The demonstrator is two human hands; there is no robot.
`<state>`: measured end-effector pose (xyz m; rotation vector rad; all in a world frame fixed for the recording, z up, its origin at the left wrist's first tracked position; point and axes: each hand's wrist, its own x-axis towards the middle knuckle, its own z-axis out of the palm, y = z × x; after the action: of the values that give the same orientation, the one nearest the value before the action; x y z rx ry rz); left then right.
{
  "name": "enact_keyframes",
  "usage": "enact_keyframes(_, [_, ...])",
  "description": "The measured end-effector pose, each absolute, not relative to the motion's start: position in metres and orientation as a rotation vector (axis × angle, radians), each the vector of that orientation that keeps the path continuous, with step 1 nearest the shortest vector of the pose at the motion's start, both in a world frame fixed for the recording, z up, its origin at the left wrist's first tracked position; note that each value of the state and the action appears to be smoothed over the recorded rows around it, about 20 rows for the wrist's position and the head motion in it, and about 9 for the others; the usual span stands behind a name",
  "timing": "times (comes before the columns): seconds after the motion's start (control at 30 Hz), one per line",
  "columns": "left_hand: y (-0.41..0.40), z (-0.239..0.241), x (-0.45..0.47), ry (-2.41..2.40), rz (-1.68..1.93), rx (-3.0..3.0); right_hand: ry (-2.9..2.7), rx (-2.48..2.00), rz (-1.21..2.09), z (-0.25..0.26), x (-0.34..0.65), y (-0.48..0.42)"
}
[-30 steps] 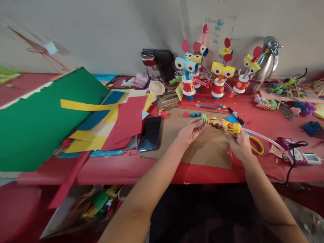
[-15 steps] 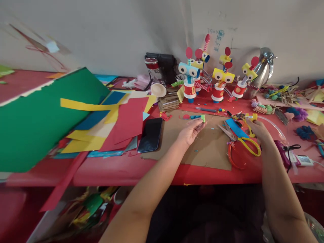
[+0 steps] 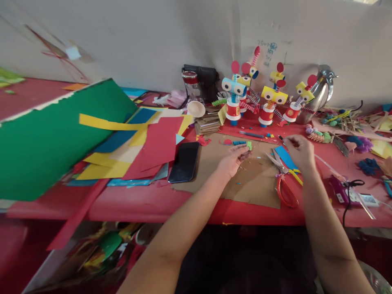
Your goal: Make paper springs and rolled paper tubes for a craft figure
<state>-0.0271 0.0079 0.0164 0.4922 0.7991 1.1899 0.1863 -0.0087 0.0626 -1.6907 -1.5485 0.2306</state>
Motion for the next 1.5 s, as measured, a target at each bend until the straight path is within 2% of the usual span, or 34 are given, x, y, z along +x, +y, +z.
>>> enact_keyframes(0.1, [0.007,0.018,-0.027,0.828,1.173,0.483,-1.496,-1.346,0.526,0.046,0.151,-0.016])
enact_keyframes(0.23, [0.002,0.022,-0.025,0.824,1.129,0.436,-1.424,-1.205,0.856,0.027,0.129,-0.024])
enact_keyframes(0.47, [-0.006,0.022,-0.020,0.755,1.067,0.445,-1.372,-1.087,1.015,0.019,0.121,-0.031])
enact_keyframes(0.73, [-0.012,0.027,-0.021,0.713,1.024,0.444,-1.449,-1.078,0.990,0.016,0.123,-0.031])
enact_keyframes(1.17, [-0.014,0.026,-0.023,0.672,0.952,0.369,-1.700,-1.075,0.375,0.017,0.127,-0.032])
enact_keyframes(1.5, [-0.010,0.026,-0.024,0.724,0.956,0.324,-1.694,-1.152,0.376,0.015,0.123,-0.033])
